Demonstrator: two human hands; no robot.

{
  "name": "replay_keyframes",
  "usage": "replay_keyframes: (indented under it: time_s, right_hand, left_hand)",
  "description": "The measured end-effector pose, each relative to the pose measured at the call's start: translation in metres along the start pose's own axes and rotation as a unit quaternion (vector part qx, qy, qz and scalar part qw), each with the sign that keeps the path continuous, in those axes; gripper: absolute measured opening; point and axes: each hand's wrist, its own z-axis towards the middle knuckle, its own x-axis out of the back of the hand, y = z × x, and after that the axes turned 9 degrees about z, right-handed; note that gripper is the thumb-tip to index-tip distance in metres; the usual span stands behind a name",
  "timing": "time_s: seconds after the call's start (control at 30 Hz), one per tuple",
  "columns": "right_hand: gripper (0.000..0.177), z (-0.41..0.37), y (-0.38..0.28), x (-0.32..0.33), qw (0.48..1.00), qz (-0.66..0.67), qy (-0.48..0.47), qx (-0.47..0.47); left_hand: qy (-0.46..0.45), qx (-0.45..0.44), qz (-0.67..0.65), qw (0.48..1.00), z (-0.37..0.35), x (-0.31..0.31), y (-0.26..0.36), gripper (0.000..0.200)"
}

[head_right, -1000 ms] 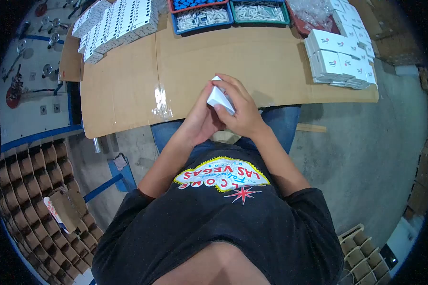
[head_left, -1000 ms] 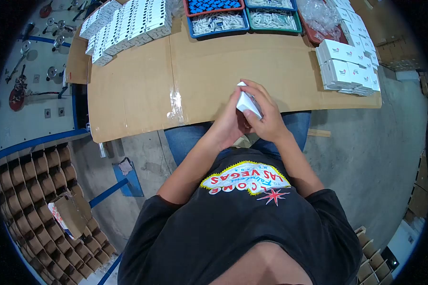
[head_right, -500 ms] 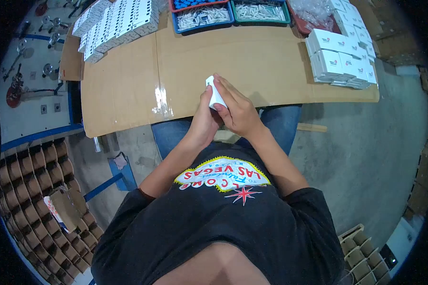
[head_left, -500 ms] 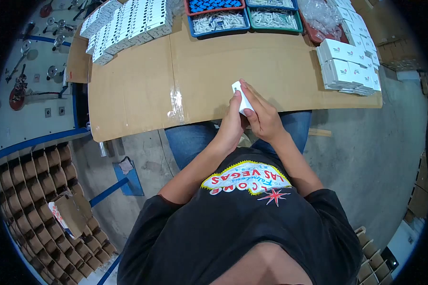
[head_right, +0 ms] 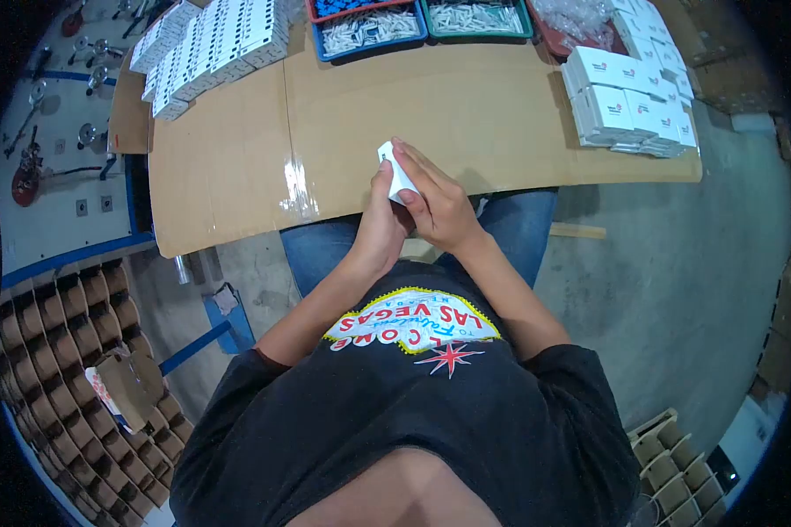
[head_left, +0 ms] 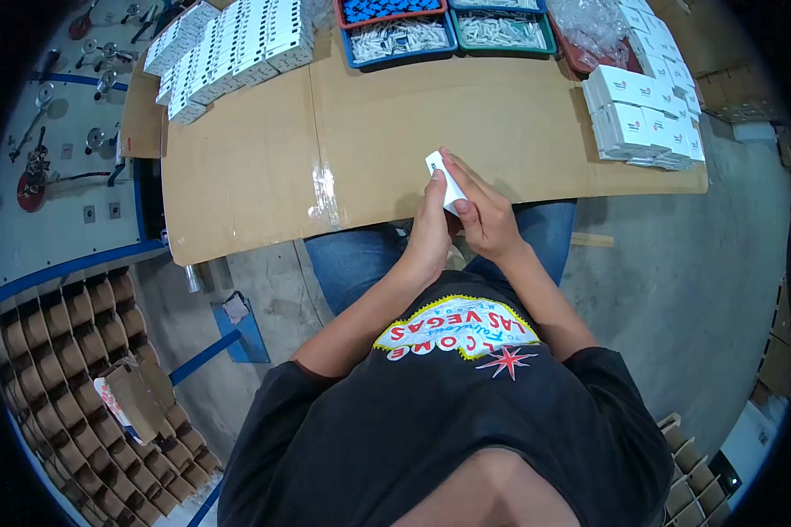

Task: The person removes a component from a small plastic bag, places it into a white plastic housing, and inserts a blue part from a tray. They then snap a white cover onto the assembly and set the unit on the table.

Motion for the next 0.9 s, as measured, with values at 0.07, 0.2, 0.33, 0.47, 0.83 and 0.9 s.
replay_keyframes:
  time_s: [0.07,0.2,0.33,0.47,0.83,0.9]
  right_hand:
    - [0.049,0.002,-0.001,0.003,1.000,0.006,-0.001,-0.023]
    - [0.053,0.004,-0.006,0.006,0.944,0.207,0.028,-0.254]
    - [0.056,0.007,-0.002,0.021,0.904,0.297,-0.019,-0.307]
    - [0.076,0.010,-0.012,0.031,0.976,0.086,-0.118,-0.160]
    - [0.072,0.021,-0.006,0.017,0.999,-0.004,-0.038,0.014]
    - [0.072,0.019,-0.001,0.013,0.997,-0.040,-0.031,0.061]
  left_hand:
    - [-0.015,-0.007,-0.023,1.000,-0.003,-0.005,0.005,0.062]
    - [-0.083,0.021,-0.012,0.996,0.001,0.002,0.010,0.063]
    - [0.021,-0.186,0.308,0.933,0.019,0.015,-0.005,0.061]
    - [0.043,-0.129,0.141,0.981,0.009,0.011,0.018,0.062]
    - [-0.053,-0.026,0.016,0.998,-0.005,-0.004,0.021,0.069]
    - [-0.056,-0.031,0.018,0.998,-0.003,-0.003,0.019,0.068]
